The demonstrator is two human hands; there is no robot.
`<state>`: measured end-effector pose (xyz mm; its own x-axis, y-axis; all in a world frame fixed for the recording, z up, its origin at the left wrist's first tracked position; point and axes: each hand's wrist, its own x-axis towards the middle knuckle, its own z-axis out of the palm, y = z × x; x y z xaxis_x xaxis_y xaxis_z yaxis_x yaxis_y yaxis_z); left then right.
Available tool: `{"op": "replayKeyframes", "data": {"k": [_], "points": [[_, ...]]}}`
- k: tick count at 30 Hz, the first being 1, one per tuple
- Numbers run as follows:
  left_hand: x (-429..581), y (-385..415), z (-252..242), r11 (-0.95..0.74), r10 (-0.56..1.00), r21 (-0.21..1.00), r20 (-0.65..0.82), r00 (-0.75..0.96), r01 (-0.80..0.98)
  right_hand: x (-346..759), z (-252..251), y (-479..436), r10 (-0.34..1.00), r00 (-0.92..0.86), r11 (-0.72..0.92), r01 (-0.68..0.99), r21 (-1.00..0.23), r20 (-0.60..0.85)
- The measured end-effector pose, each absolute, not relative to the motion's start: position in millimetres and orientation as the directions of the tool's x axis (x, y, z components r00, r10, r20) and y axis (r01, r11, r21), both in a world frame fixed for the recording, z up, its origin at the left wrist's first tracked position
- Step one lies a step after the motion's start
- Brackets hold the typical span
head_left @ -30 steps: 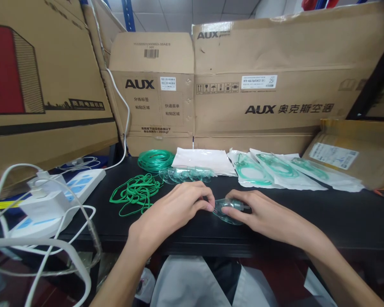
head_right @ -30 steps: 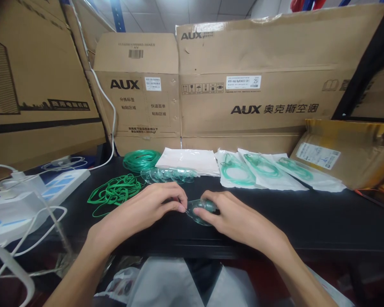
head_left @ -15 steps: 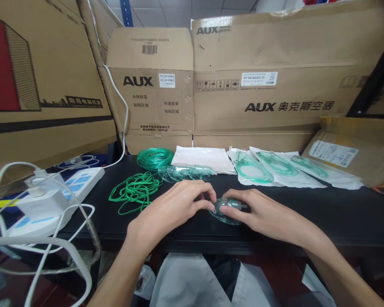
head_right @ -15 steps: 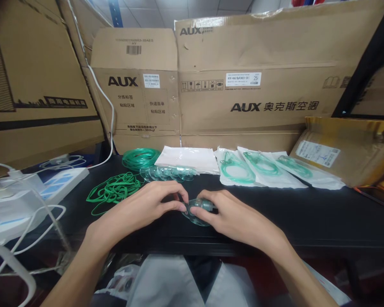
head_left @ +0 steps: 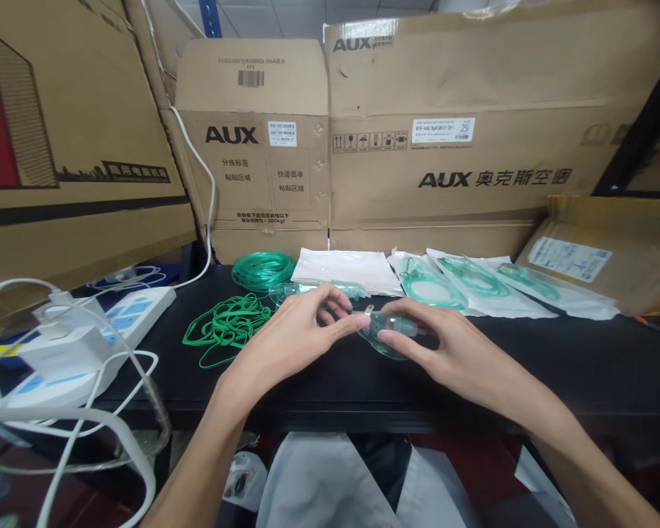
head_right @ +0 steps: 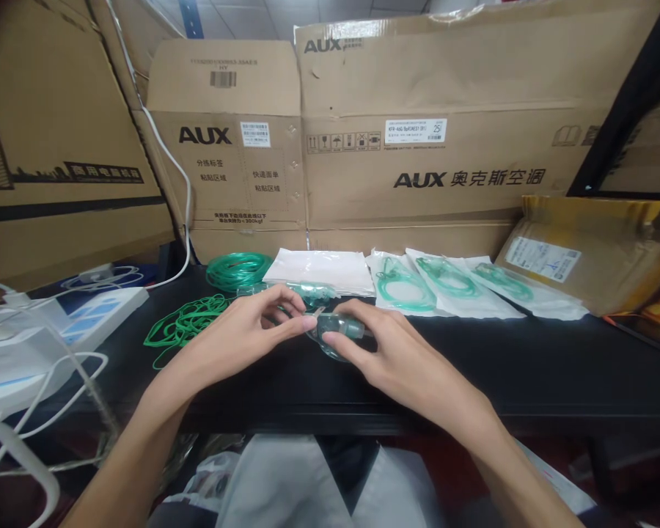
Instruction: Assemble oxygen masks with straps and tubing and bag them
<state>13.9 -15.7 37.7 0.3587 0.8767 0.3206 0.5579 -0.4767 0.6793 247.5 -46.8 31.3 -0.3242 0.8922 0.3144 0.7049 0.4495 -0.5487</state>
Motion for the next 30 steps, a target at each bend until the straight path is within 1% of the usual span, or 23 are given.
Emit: {"op": "replayKeyframes", "data": {"k": [2,5,7,10,12,14,15,17,19,20,23,26,30], "points": [[16.3,-15.8,36.8,-0.467,0.883,0.691,0.331,0.333,0.552,244.7,29.4,-47.4,0.872,-0.284,0.470,0.713,-0.521,0.399],[22.3,-15.2,33.8,-0.465,0.881,0.726,0.327,0.342,0.507,239.0,26.8,-49.8,0.829,-0.232,0.495,0.727,-0.476,0.509],[27.4,-14.7,31.8,-0.483,0.867,0.753,0.339,0.366,0.447,234.6,25.5,-51.9,0.805,-0.222,0.517,0.718,-0.466,0.550],[34.5,-14.3,30.1,-0.532,0.828,0.781,0.401,0.391,0.326,228.6,23.4,-53.5,0.788,-0.222,0.547,0.680,-0.488,0.574],[37.6,-14.4,29.9,-0.556,0.807,0.795,0.445,0.388,0.244,226.4,21.8,-52.9,0.794,-0.196,0.543,0.655,-0.526,0.575],[38.8,-14.7,30.4,-0.572,0.791,0.801,0.482,0.376,0.177,226.1,20.6,-51.3,0.819,-0.168,0.535,0.567,-0.626,0.548],[38.9,-14.8,30.8,-0.579,0.783,0.801,0.496,0.374,0.150,226.6,20.4,-50.4,0.838,-0.173,0.531,0.475,-0.702,0.517],[38.8,-15.1,31.2,-0.592,0.766,0.800,0.519,0.380,0.102,228.3,20.6,-48.7,0.870,-0.225,0.485,0.230,-0.844,0.438],[39.0,-15.4,31.0,-0.598,0.755,0.798,0.529,0.388,0.077,229.9,21.1,-47.5,0.881,-0.273,0.414,0.045,-0.909,0.387],[39.4,-15.7,30.7,-0.602,0.753,0.795,0.532,0.387,0.078,230.3,21.3,-47.0,0.884,-0.279,0.391,0.002,-0.921,0.375],[41.8,-16.5,29.2,-0.615,0.761,0.776,0.538,0.364,0.138,229.6,20.7,-45.8,0.894,-0.247,0.382,-0.020,-0.924,0.374],[44.6,-17.1,27.5,-0.623,0.767,0.758,0.543,0.340,0.195,227.0,19.7,-45.6,0.895,-0.217,0.402,0.016,-0.916,0.389],[46.3,-16.2,25.0,-0.643,0.758,0.732,0.570,0.315,0.223,224.9,21.4,-48.6,0.906,-0.187,0.395,0.045,-0.918,0.380]]}}
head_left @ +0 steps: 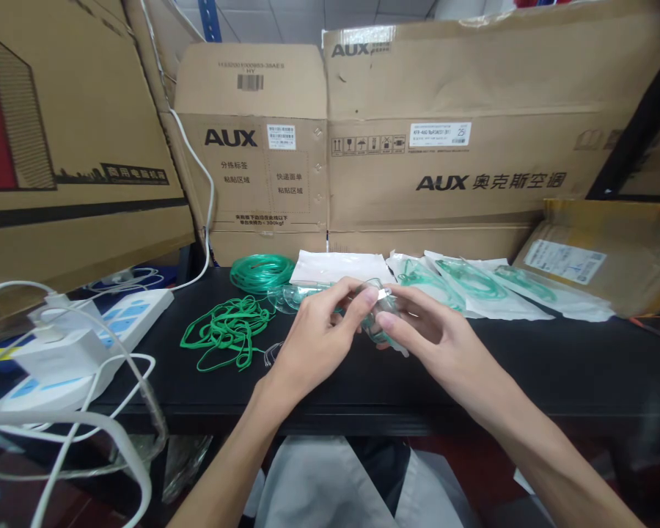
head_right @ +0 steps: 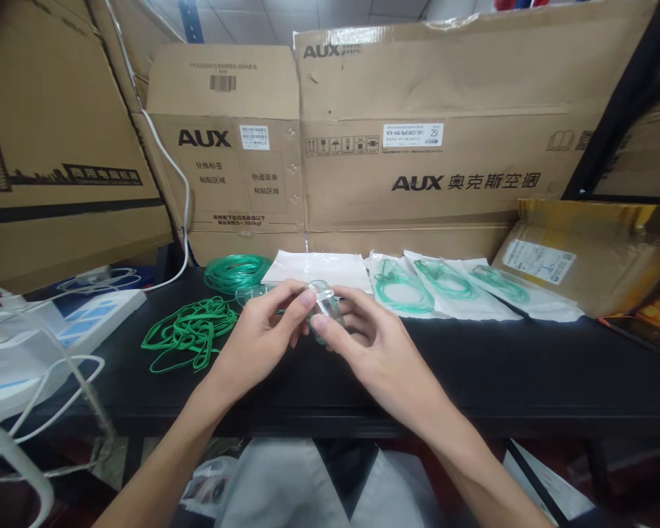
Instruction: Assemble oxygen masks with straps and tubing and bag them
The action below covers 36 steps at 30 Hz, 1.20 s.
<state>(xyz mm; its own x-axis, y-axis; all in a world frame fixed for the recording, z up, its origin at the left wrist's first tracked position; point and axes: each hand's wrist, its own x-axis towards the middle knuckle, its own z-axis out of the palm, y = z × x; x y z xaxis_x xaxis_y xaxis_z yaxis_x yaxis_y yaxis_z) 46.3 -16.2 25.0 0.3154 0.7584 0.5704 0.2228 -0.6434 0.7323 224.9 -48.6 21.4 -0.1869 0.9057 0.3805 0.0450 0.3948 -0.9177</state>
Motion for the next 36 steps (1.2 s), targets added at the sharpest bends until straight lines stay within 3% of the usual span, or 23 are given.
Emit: {"op": "replayKeyframes", "data": {"k": [9,18,24,28,36], "points": [[43.3,-13.3,23.3,-0.690,0.714,0.709,0.631,0.304,0.146,225.7,25.8,-51.3,0.899,-0.242,0.370,-0.022,-0.929,0.364],[40.1,-15.9,29.1,-0.642,0.740,0.767,0.612,0.281,0.019,225.4,30.8,-55.1,0.900,-0.285,0.226,-0.342,-0.912,0.330],[40.6,-18.1,30.7,-0.561,0.794,0.828,0.541,0.276,-0.009,226.6,31.4,-53.5,0.924,-0.231,0.221,-0.331,-0.917,0.306],[41.0,-18.8,31.1,-0.561,0.790,0.828,0.539,0.292,-0.009,223.5,29.4,-54.7,0.931,-0.134,0.293,-0.287,-0.912,0.341],[41.6,-18.4,30.2,-0.556,0.788,0.831,0.536,0.304,-0.025,219.7,26.1,-57.7,0.915,-0.103,0.361,-0.218,-0.906,0.390]]}}
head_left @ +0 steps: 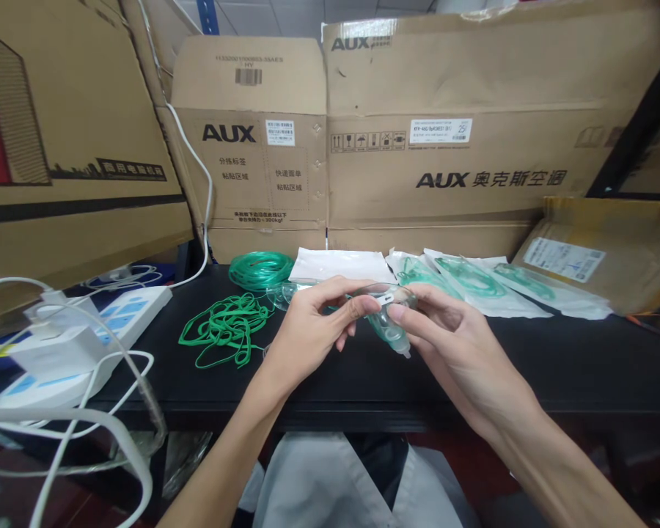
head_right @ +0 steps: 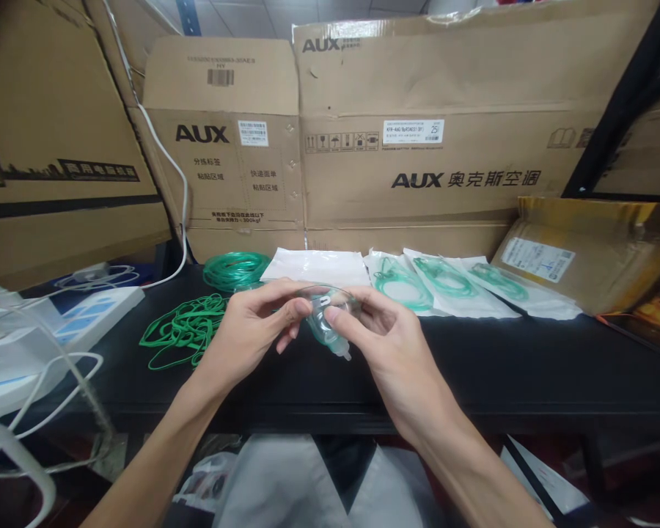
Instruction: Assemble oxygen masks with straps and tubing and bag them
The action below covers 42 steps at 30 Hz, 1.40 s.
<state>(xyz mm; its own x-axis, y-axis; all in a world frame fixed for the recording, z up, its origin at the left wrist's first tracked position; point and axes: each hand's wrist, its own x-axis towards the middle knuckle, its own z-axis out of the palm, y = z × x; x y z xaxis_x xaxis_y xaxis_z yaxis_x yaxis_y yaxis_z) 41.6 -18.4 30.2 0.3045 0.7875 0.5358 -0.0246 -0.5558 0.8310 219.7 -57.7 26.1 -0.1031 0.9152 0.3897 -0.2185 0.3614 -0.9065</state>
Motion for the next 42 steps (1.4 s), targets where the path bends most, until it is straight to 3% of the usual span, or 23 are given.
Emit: {"op": "replayKeyframes", "data": {"k": [7,18,25,34,38,42], "points": [[43.5,-15.9,27.4,-0.543,0.789,0.838,0.534,0.303,-0.063,220.0,24.4,-56.8,0.911,-0.110,0.371,-0.205,-0.906,0.397],[36.3,-20.0,33.6,-0.606,0.777,0.785,0.548,0.310,0.131,225.7,26.0,-54.9,0.926,-0.147,0.330,-0.135,-0.934,0.348],[35.4,-20.6,34.6,-0.645,0.749,0.747,0.575,0.330,0.161,228.6,28.5,-54.6,0.915,-0.157,0.359,-0.109,-0.927,0.372],[39.2,-25.0,36.3,-0.753,0.657,0.579,0.684,0.317,0.311,228.7,26.5,-50.6,0.906,-0.187,0.359,-0.139,-0.923,0.380],[42.6,-26.1,36.8,-0.791,0.612,0.564,0.732,0.300,0.237,226.5,27.0,-50.6,0.902,-0.209,0.328,-0.233,-0.915,0.377],[44.9,-23.5,35.0,-0.728,0.649,0.686,0.687,0.326,0.002,226.6,29.2,-53.3,0.892,-0.274,0.254,-0.356,-0.899,0.360]]}}
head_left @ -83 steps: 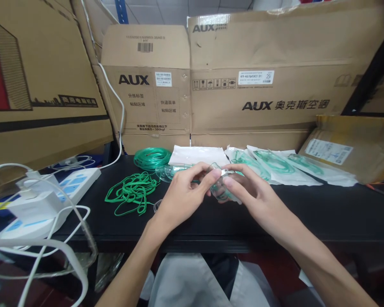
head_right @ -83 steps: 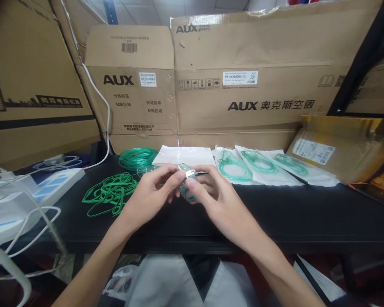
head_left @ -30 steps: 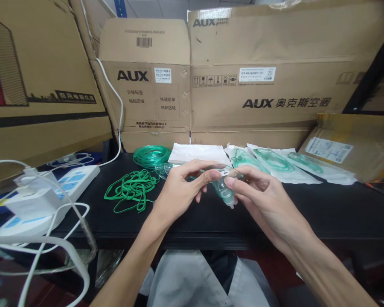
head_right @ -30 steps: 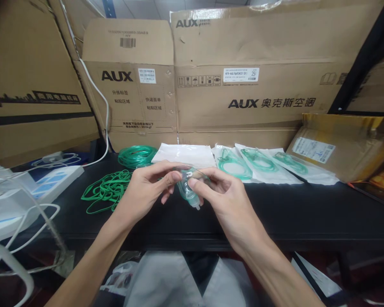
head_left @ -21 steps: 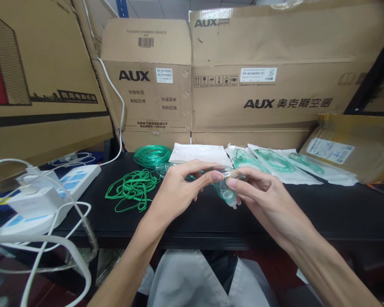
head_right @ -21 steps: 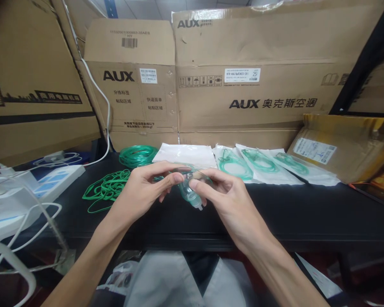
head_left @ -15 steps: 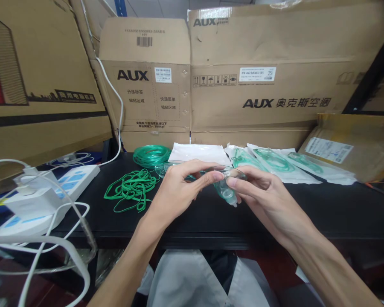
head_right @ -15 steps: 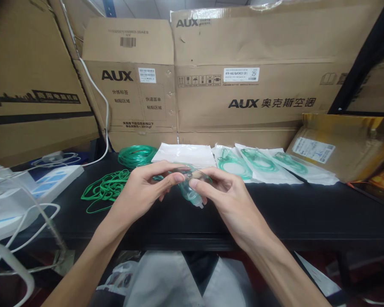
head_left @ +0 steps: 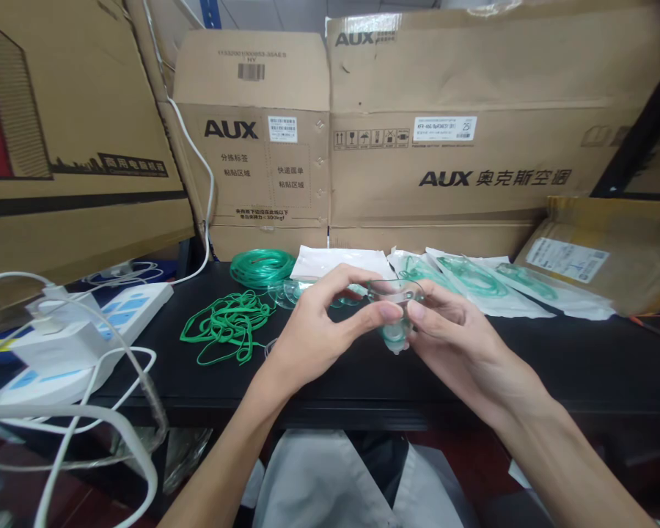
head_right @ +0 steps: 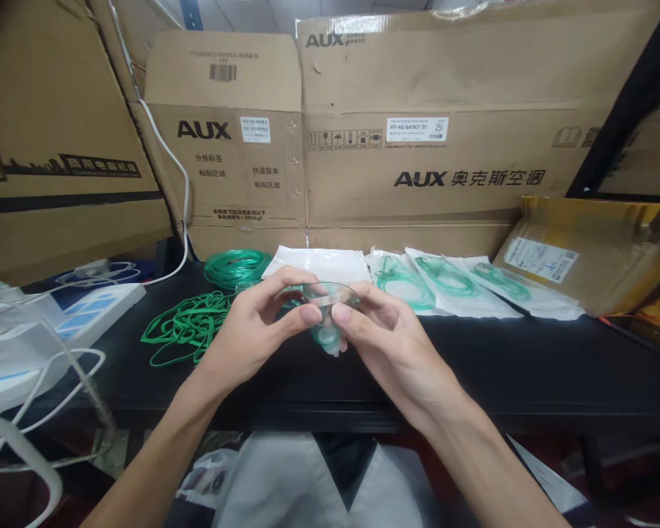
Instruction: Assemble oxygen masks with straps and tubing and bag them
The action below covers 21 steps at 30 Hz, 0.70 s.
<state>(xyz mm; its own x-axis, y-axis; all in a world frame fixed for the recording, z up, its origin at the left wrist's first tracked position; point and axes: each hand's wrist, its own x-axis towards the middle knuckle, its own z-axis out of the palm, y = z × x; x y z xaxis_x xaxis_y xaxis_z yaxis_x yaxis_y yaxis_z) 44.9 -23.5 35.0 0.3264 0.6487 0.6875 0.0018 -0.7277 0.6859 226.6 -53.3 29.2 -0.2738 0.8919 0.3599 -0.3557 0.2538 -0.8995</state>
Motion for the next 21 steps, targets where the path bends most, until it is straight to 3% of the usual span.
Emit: {"op": "replayKeyframes", "data": {"k": [5,12,21], "points": [[47.4,-22.3,33.3,-0.589,0.688,0.784,0.613,0.389,-0.194,227.4,29.0,-55.2,0.877,-0.301,0.242,-0.398,-0.885,0.375],[47.5,-23.5,33.8,-0.538,0.671,0.812,0.576,0.468,-0.227,223.4,27.1,-55.1,0.877,-0.321,0.227,-0.383,-0.896,0.359],[44.9,-23.9,32.5,-0.533,0.633,0.802,0.589,0.502,-0.269,227.1,22.9,-55.4,0.862,-0.270,0.326,-0.352,-0.877,0.429]]}}
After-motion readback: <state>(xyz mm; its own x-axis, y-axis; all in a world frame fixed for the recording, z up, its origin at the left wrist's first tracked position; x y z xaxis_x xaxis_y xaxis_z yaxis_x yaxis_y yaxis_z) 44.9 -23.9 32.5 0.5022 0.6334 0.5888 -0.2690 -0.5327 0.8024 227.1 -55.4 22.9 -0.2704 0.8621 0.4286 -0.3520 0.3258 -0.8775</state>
